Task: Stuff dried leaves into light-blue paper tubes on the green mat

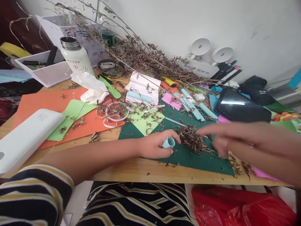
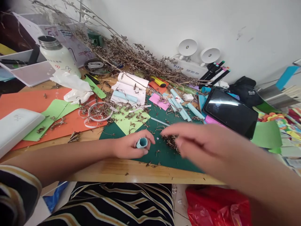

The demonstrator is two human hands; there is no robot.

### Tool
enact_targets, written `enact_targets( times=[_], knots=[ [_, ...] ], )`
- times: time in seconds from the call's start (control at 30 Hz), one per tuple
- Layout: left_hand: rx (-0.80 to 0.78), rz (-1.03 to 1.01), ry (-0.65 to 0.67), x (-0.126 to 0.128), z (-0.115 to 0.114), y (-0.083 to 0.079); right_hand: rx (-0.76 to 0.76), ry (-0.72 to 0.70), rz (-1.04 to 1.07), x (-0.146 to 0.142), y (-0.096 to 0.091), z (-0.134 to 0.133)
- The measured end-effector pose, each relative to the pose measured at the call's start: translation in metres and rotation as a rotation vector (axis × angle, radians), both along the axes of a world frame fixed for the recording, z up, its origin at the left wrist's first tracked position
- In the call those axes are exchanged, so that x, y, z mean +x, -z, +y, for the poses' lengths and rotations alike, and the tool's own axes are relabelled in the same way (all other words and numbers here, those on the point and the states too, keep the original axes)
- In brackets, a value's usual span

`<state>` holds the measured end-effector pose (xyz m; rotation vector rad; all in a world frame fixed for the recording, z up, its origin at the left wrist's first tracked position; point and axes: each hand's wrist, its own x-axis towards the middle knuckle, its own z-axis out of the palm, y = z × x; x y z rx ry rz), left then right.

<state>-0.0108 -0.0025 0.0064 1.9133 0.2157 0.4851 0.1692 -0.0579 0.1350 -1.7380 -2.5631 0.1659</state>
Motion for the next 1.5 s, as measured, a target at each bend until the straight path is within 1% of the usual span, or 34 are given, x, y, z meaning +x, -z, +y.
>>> enact_targets(
  times=[0.03,0.07,0.1,0.13,0.17,0.2,0.27,0.33,0.4,0.47,0.57,0.63,0.77,0.87,0.97,1.0,1.07,1.13,1.17,1.2,1.27,1.33,1.4,1.5],
  knots=[
    [-0.006,0.006,-0.01,0.0,0.0,-0.001,0.008,0.099,-0.029,0.01,0.001,0.004],
    [0.001,0.019,-0.007,0.0,-0.001,-0.003,0.03,0.226,-0.099,0.018,0.005,0.006],
    [0.012,0.03,0.0,0.0,-0.003,-0.005,0.03,0.316,-0.187,0.026,0.014,0.008],
    [0.016,0.029,0.006,0.0,-0.005,-0.007,0.015,0.344,-0.233,0.032,0.025,0.009],
    [0.003,0.014,0.009,0.001,-0.008,-0.009,-0.048,0.318,-0.244,0.036,0.039,0.008],
    [-0.025,-0.012,0.006,0.001,-0.01,-0.01,-0.058,0.316,-0.253,0.04,0.053,0.007],
    [-0.088,-0.081,-0.031,0.002,-0.015,-0.009,-0.037,0.312,-0.292,0.044,0.078,0.002],
    [-0.106,-0.114,-0.082,0.003,-0.017,-0.005,0.006,0.309,-0.331,0.047,0.093,-0.001],
    [-0.077,-0.112,-0.128,0.003,-0.018,0.001,0.037,0.301,-0.33,0.049,0.097,-0.003],
    [-0.044,-0.101,-0.158,0.003,-0.017,0.006,0.077,0.326,-0.263,0.051,0.093,-0.003],
    [-0.021,-0.094,-0.221,0.004,-0.016,0.009,0.159,0.463,-0.08,0.053,0.084,-0.002],
    [-0.024,-0.086,-0.257,0.004,-0.015,0.008,0.23,0.552,0.041,0.054,0.082,-0.001],
    [0.006,-0.035,-0.235,0.004,-0.015,0.005,0.342,0.623,0.232,0.054,0.089,0.004],
    [0.068,0.012,-0.198,0.002,-0.015,0.002,0.382,0.689,0.377,0.053,0.097,0.01],
    [0.095,0.024,-0.18,0.001,-0.015,0.0,0.41,0.751,0.577,0.048,0.1,0.013],
    [0.09,0.032,-0.187,0.001,-0.015,0.0,0.404,0.747,0.662,0.044,0.099,0.012],
    [0.067,0.052,-0.219,0.002,-0.014,-0.001,0.367,0.689,0.826,0.034,0.097,0.008],
    [0.045,0.056,-0.243,0.003,-0.013,-0.002,0.325,0.557,0.918,0.019,0.092,0.001],
    [0.037,0.055,-0.243,0.003,-0.013,-0.002,0.31,0.467,0.916,0.01,0.089,-0.003],
    [0.029,0.054,-0.238,0.003,-0.012,-0.003,0.3,0.358,0.876,0.002,0.085,-0.006],
    [0.012,0.058,-0.236,0.004,-0.012,-0.003,0.303,0.13,0.722,-0.014,0.078,-0.011],
    [-0.006,0.054,-0.251,0.005,-0.012,-0.002,0.345,-0.043,0.552,-0.026,0.071,-0.013],
    [-0.018,0.039,-0.263,0.006,-0.012,-0.002,0.386,-0.119,0.438,-0.032,0.068,-0.011],
    [-0.03,0.031,-0.248,0.006,-0.013,-0.002,0.374,-0.136,0.377,-0.033,0.068,-0.008]
  ],
)
